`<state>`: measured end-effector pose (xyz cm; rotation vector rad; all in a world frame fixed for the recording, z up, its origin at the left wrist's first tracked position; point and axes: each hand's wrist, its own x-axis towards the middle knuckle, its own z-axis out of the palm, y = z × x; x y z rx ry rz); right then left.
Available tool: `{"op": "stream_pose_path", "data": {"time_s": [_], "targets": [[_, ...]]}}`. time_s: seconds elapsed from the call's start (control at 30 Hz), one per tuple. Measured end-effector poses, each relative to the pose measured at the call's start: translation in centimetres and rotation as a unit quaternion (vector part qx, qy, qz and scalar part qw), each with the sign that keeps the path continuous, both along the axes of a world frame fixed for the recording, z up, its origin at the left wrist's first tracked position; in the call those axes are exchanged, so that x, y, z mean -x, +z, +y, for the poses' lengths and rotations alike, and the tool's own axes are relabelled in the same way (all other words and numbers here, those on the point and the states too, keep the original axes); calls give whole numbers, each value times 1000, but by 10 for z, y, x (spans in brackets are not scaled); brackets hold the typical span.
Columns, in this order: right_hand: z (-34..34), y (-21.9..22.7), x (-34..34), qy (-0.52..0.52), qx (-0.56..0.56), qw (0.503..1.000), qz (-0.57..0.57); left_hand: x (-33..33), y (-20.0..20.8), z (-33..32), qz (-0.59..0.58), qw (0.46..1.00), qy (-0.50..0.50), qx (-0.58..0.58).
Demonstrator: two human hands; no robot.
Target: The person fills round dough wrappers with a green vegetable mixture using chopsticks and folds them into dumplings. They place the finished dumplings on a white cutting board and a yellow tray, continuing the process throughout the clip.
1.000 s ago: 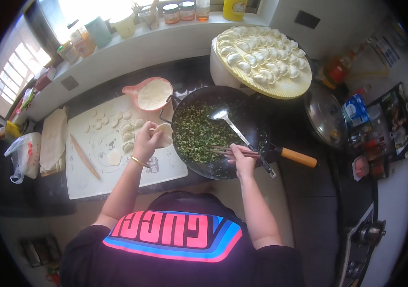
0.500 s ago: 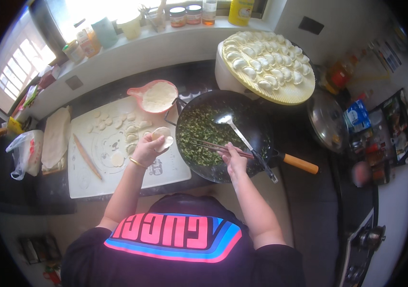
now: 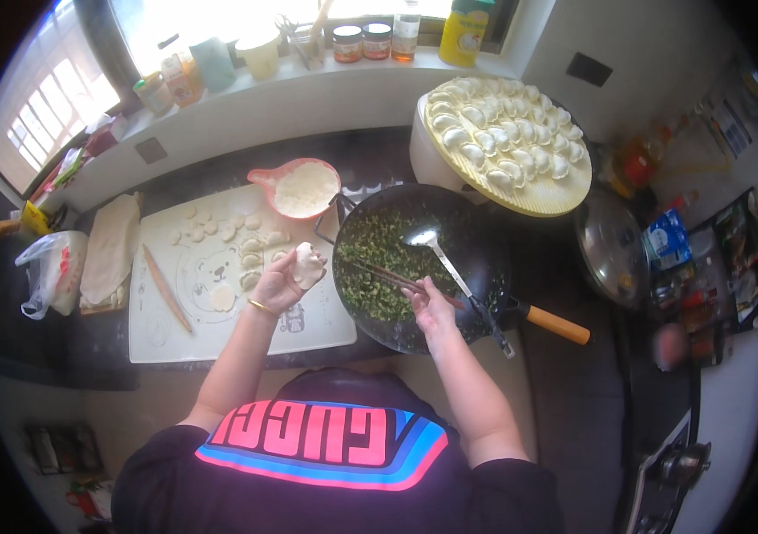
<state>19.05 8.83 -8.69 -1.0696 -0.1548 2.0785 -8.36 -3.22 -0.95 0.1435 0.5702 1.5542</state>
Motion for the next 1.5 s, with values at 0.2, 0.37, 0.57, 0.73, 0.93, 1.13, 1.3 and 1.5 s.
{"op": "stream_pose_path", "data": {"time_s": [0.2, 0.37, 0.57, 0.73, 0.93, 1.13, 1.3, 1.5], "targets": [[-7, 22, -3, -14, -26, 1000, -5, -5, 19, 3, -20, 999, 6, 37], [-12, 52, -18, -22, -96, 994, -40, -10, 20, 16, -19, 998, -65, 9], [-33, 112, -25, -38, -283, 950, -124, -42, 34, 44, -61, 990, -126, 10], [-65, 146, -25, 52, -600, 755, -259, -51, 37, 50, -52, 992, -100, 62], [-51, 150, -33, -46, -502, 832, -232, -53, 35, 47, -61, 990, -110, 62], [-35, 118, -36, -22, -379, 916, -128, -50, 30, 38, -41, 989, -136, 32], [-31, 112, -31, -21, -358, 925, -128, -49, 30, 31, -25, 990, -140, 21], [-14, 95, -34, -20, -335, 936, -106, -44, 41, 19, -6, 993, -108, 43]]}}
